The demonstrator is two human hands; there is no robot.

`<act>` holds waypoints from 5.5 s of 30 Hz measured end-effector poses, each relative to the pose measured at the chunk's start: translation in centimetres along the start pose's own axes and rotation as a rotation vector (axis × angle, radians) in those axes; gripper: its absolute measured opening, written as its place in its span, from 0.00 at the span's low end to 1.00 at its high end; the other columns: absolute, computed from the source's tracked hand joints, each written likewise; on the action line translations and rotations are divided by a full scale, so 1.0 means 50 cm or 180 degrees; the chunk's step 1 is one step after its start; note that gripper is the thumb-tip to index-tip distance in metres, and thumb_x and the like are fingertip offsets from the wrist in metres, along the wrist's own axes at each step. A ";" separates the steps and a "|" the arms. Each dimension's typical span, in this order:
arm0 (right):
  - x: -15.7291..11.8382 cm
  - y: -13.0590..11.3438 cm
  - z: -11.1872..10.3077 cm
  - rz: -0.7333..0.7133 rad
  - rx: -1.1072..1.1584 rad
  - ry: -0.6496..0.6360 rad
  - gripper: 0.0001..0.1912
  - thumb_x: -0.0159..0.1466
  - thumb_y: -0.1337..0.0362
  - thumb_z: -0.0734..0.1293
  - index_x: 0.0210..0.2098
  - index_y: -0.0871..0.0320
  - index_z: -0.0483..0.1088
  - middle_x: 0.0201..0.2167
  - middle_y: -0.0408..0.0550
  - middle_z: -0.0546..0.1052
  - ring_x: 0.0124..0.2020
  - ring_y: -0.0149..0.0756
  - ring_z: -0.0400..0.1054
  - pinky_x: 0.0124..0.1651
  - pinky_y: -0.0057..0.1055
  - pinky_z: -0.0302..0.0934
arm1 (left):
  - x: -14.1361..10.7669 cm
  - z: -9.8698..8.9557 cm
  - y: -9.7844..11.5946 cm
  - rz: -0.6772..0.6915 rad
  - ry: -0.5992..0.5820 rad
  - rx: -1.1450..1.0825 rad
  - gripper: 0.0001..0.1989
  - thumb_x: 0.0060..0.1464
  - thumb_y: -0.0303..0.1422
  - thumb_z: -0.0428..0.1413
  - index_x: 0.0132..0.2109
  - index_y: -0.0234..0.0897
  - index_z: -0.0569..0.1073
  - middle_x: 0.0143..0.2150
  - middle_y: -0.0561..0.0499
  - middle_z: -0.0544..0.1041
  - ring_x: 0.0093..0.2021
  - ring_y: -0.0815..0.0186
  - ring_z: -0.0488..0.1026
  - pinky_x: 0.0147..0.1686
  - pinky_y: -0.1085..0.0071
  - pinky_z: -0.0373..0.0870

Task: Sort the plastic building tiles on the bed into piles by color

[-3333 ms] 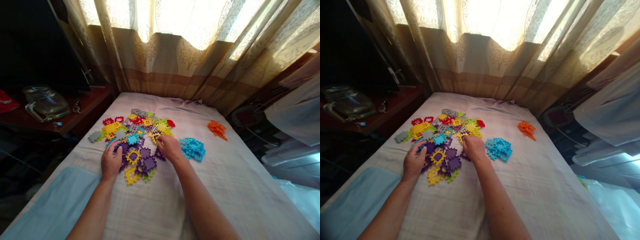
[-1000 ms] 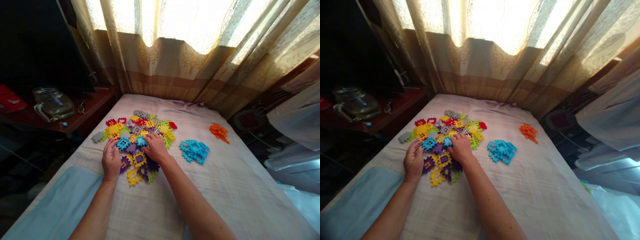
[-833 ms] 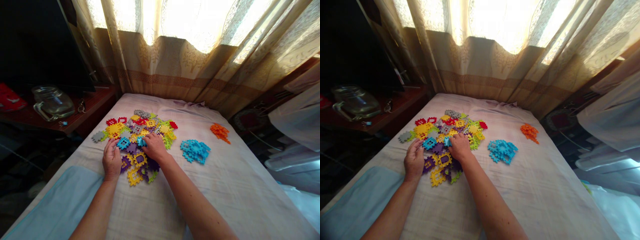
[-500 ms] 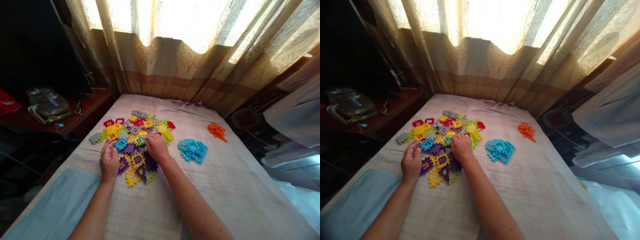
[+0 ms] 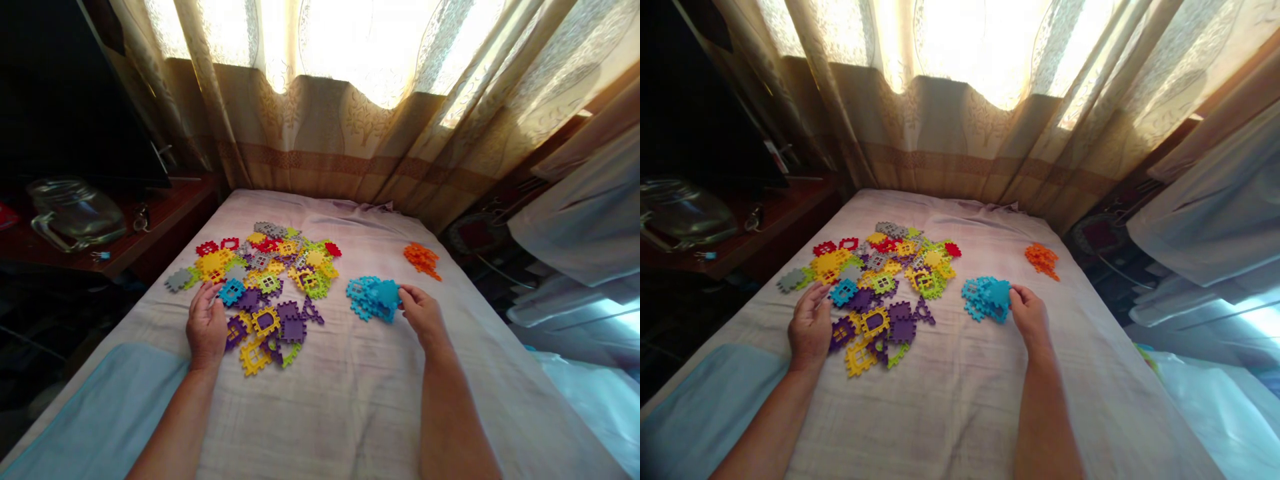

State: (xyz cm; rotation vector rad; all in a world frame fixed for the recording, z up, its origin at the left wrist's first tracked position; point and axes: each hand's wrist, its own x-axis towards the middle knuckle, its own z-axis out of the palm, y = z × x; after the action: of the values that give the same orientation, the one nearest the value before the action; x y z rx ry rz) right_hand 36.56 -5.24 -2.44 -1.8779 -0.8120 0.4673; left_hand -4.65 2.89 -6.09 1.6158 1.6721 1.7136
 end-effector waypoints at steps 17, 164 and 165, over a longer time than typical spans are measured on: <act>-0.083 -0.106 0.093 -0.1394 -0.1355 0.0091 0.17 0.61 0.60 0.60 0.39 0.59 0.78 0.37 0.54 0.79 0.35 0.39 0.71 0.43 0.34 0.64 | 0.000 0.009 -0.028 -0.0550 0.0178 -0.0450 0.15 0.58 0.33 0.51 0.51 0.38 0.73 0.59 0.42 0.73 0.58 0.60 0.72 0.62 0.59 0.65; -0.057 -0.054 0.291 -0.1853 -0.0523 -0.0859 0.27 0.65 0.48 0.58 0.54 0.57 0.74 0.59 0.56 0.73 0.60 0.44 0.66 0.64 0.43 0.58 | 0.167 0.002 -0.044 -0.0703 -0.0237 0.1740 0.27 0.55 0.45 0.53 0.56 0.31 0.71 0.66 0.25 0.60 0.68 0.35 0.53 0.62 0.32 0.44; -0.056 -0.046 0.289 -0.1679 -0.0366 -0.0725 0.28 0.65 0.47 0.57 0.52 0.57 0.74 0.57 0.57 0.73 0.59 0.44 0.67 0.64 0.44 0.59 | 0.182 0.007 -0.047 -0.0788 -0.0377 0.1810 0.28 0.54 0.46 0.53 0.55 0.31 0.72 0.65 0.25 0.61 0.68 0.34 0.53 0.62 0.31 0.44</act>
State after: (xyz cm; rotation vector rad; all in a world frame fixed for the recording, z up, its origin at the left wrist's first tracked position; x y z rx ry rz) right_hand 24.66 2.72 -6.65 -1.6406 -1.4611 0.3060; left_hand -8.72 10.97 -3.50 1.5860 2.3189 1.0566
